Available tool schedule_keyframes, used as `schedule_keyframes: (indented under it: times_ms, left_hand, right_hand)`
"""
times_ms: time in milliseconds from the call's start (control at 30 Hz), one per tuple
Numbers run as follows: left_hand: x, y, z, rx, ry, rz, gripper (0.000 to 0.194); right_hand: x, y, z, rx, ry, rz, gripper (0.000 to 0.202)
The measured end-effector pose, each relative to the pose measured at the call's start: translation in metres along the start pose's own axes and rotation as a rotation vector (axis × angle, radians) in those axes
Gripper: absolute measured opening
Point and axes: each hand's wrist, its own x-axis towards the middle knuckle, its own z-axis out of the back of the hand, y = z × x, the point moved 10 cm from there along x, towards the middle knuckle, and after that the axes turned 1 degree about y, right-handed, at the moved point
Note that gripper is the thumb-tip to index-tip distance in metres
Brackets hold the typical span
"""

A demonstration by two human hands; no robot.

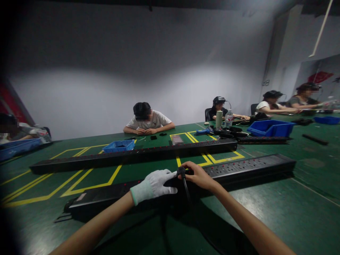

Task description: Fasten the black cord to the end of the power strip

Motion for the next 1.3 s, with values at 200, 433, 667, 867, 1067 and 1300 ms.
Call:
schedule_keyframes:
  times_ms: [200, 433, 667, 867, 1067, 1300]
  left_hand:
    - [-0.002, -0.001, 0.001, -0.013, -0.021, 0.007, 0.066]
    - [-0.004, 0.001, 0.000, -0.053, -0.021, 0.001, 0.068]
    - [-0.022, 0.026, -0.008, -0.069, -0.003, 0.092, 0.078]
    - [-0.033, 0.033, -0.005, -0.067, -0.015, 0.108, 0.077]
    - [-0.029, 0.031, -0.003, -0.107, -0.012, 0.073, 0.078]
    - [-0.030, 0.035, -0.004, -0.203, -0.060, 0.054, 0.079]
  right_hand:
    - [0.000, 0.008, 0.004, -0.095, -0.033, 0.024, 0.027]
    - [0.000, 0.013, 0.002, -0.221, -0.047, 0.075, 0.029]
    - [0.002, 0.018, -0.011, -0.313, -0.074, 0.035, 0.033]
    - [0.008, 0.016, -0.029, -0.372, -0.092, -0.025, 0.032]
    - [0.015, 0.013, -0.035, -0.486, -0.146, -0.033, 0.030]
    - [0.010, 0.024, -0.048, -0.652, -0.137, 0.045, 0.020]
